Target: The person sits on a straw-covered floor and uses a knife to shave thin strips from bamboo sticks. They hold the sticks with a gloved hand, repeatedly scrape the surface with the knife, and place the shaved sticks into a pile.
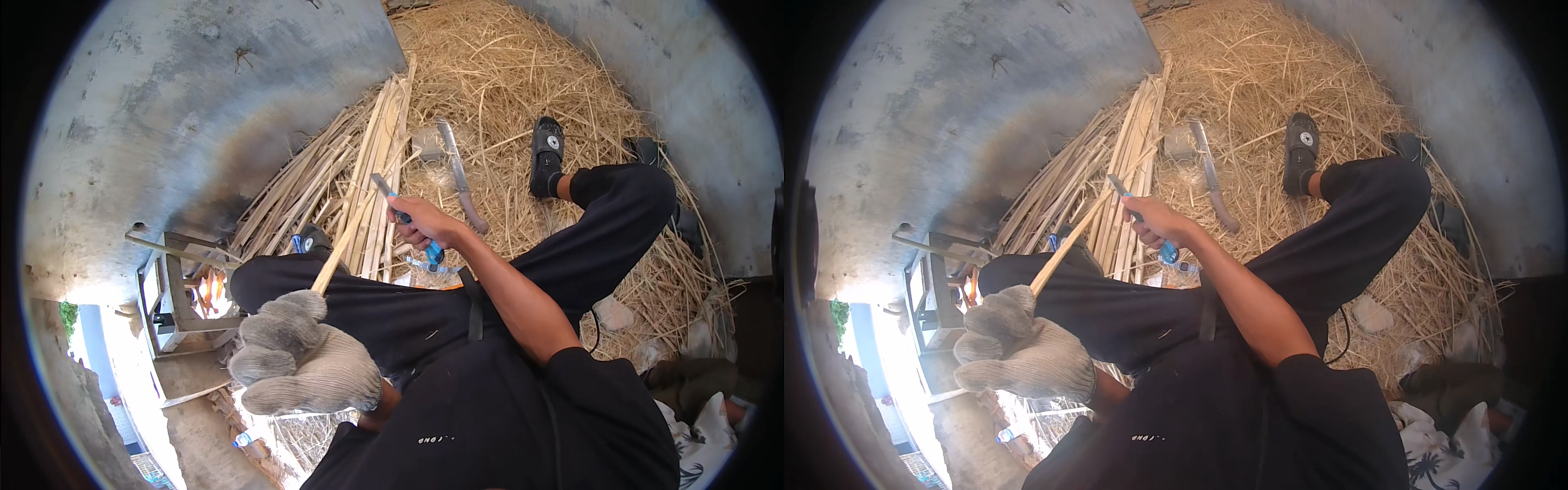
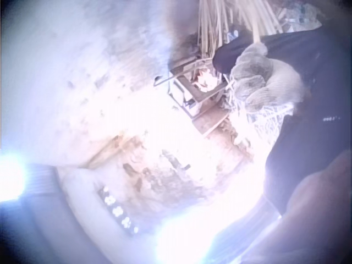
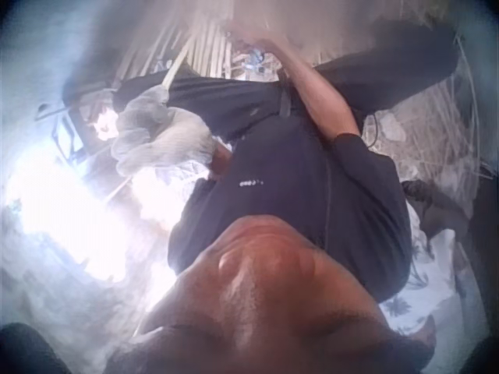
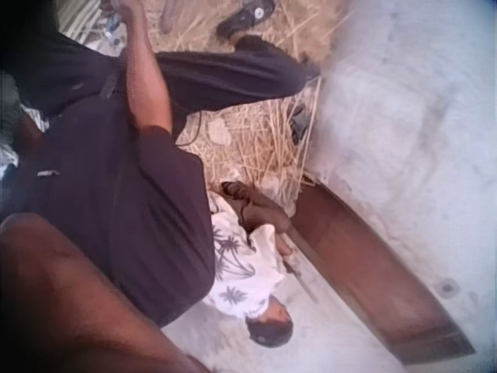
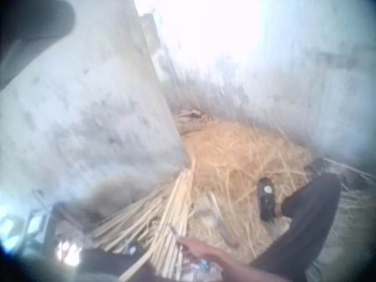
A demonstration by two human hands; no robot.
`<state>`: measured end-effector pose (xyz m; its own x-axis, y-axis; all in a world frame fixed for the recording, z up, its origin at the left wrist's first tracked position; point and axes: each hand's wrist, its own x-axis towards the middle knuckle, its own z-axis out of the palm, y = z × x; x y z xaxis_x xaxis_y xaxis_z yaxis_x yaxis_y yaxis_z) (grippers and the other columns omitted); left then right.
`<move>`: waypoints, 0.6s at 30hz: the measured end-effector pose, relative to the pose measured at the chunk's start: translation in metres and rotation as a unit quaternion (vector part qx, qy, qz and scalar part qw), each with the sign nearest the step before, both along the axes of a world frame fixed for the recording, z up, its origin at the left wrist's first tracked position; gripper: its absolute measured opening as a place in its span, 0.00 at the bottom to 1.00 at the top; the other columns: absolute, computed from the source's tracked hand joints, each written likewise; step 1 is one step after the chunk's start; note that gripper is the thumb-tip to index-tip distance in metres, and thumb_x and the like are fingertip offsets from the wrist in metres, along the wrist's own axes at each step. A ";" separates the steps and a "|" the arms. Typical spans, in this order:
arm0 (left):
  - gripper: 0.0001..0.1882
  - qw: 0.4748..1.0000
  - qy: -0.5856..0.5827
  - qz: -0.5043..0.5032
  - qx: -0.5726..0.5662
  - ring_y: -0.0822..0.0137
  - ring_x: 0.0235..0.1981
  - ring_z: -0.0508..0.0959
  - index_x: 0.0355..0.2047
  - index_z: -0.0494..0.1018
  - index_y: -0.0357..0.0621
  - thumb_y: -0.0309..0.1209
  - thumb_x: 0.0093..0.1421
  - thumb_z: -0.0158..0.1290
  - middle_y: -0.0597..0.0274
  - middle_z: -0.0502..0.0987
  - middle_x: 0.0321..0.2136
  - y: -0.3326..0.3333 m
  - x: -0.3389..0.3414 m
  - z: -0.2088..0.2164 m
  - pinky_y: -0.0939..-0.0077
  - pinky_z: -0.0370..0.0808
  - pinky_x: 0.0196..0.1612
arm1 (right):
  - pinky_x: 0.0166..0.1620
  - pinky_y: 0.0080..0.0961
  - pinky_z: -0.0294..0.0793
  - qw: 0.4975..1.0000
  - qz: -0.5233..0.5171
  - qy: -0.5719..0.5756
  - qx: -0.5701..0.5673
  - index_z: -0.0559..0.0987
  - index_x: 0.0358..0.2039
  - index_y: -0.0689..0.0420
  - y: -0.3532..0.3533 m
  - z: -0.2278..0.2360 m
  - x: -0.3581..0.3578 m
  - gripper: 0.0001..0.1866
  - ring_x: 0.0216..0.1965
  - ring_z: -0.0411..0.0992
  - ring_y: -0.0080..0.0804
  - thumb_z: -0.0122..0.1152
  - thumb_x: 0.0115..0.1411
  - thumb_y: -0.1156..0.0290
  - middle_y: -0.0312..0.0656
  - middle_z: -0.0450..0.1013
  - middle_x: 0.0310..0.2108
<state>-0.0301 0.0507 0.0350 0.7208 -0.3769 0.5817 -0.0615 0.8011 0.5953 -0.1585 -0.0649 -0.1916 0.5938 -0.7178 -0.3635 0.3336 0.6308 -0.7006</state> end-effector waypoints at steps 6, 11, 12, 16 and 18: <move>0.29 1.000 0.008 0.025 0.015 0.73 0.12 0.57 0.17 0.58 0.49 0.57 0.65 0.44 0.68 0.60 0.15 0.003 0.001 -0.001 0.81 0.66 0.18 | 0.27 0.47 0.71 0.749 -0.148 0.479 -0.434 0.69 0.31 0.60 0.022 0.034 0.029 0.16 0.17 0.72 0.46 0.47 0.68 0.59 0.48 0.70 0.17; 0.29 0.999 0.035 0.011 0.014 0.73 0.12 0.56 0.17 0.57 0.49 0.58 0.65 0.44 0.68 0.59 0.15 0.008 -0.016 0.000 0.81 0.65 0.18 | 0.26 0.43 0.77 0.636 -0.149 0.751 -0.094 0.81 0.33 0.61 -0.032 -0.134 -0.091 0.12 0.23 0.79 0.43 0.53 0.64 0.67 0.46 0.79 0.25; 0.30 0.999 0.029 0.037 0.007 0.73 0.12 0.56 0.17 0.57 0.49 0.58 0.65 0.44 0.68 0.59 0.15 0.010 -0.007 0.002 0.81 0.65 0.17 | 0.28 0.37 0.79 0.638 -0.027 0.758 -0.137 0.83 0.32 0.60 -0.011 -0.107 -0.112 0.14 0.29 0.81 0.44 0.52 0.64 0.66 0.50 0.80 0.29; 0.36 0.980 0.048 0.177 0.081 0.73 0.10 0.53 0.17 0.61 0.45 0.65 0.64 0.37 0.65 0.60 0.16 -0.004 0.000 0.003 0.81 0.61 0.17 | 0.41 0.39 0.75 0.669 -0.077 0.726 -0.138 0.80 0.38 0.64 0.000 -0.136 -0.130 0.24 0.37 0.78 0.47 0.50 0.67 0.52 0.57 0.78 0.33; 0.33 0.978 0.021 0.189 0.085 0.73 0.10 0.54 0.16 0.61 0.46 0.62 0.64 0.38 0.66 0.61 0.15 -0.006 0.007 -0.003 0.80 0.61 0.16 | 0.40 0.41 0.72 0.761 -0.237 0.581 -0.166 0.75 0.41 0.64 -0.011 -0.064 -0.079 0.25 0.36 0.77 0.50 0.45 0.69 0.51 0.59 0.76 0.30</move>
<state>-0.0234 0.0449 0.0316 0.8496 -0.1677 0.5000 -0.3062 0.6151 0.7266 -0.2371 -0.0763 -0.2556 -0.3442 -0.9179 -0.1974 -0.4982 0.3568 -0.7902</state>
